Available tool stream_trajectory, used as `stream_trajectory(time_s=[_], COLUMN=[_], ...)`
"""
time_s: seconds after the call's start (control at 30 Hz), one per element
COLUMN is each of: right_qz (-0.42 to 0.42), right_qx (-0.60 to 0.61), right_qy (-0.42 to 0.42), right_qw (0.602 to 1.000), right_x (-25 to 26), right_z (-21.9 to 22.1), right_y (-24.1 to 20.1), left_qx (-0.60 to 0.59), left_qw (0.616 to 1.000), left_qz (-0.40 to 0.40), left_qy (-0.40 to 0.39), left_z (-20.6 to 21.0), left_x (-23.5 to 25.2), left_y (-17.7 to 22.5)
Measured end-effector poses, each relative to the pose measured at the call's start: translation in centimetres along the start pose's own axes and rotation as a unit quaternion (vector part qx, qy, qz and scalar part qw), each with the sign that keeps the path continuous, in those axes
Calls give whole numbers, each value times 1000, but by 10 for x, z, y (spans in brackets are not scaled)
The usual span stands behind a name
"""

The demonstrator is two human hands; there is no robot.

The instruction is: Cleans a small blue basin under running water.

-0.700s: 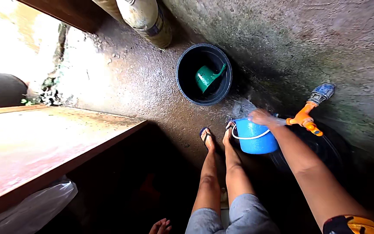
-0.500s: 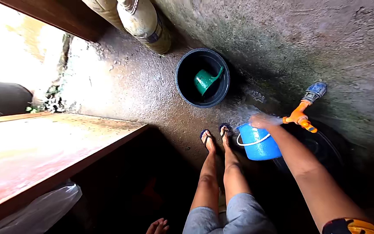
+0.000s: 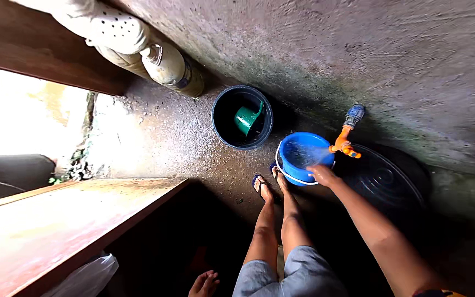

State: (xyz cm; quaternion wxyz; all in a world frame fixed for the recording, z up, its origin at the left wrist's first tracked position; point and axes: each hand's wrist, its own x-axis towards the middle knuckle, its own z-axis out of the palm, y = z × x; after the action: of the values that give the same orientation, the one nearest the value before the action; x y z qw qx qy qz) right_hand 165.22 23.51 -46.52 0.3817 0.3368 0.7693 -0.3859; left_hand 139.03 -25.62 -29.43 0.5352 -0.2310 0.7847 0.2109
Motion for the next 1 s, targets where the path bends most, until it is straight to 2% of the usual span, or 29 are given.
stream_trajectory(time_s=[0.13,0.23,0.4,0.53,0.63,0.67,0.73,0.8,0.83,0.9,1.0], right_qz=[-9,-14,110,33,-34,-26,55,149,170,136,4], right_qx=[36,46,106,51,-3,14,81,123,124,79,20], right_qy=[113,130,139,50,33,51,93,115,114,106,150], right_qw=[993,990,978,997,999,998,991,974,971,982,988], right_x=[-12,0,18,6,-8,-10,-10,-6,-7,-14,-24], right_z=[0,-10,-17,-18,-16,-14,-12,-11,-10,3,20], right_y=[-13,-17,-25,-53,-44,-36,-24,-30,-40,-56,-44], left_qx=[25,39,37,45,50,51,50,47,45,45,54], left_qw=[999,999,998,998,998,998,998,998,998,999,998], left_qz=[22,31,39,31,24,24,27,29,28,21,20], left_qy=[2,8,15,10,9,7,9,14,17,18,5], left_z=[-6,-7,-10,-10,-10,-11,-13,-17,-18,-17,-12], left_x=[-3,-8,-11,-11,-11,-12,-13,-15,-14,-13,-10], left_y=[21,37,40,29,22,19,15,13,12,10,13])
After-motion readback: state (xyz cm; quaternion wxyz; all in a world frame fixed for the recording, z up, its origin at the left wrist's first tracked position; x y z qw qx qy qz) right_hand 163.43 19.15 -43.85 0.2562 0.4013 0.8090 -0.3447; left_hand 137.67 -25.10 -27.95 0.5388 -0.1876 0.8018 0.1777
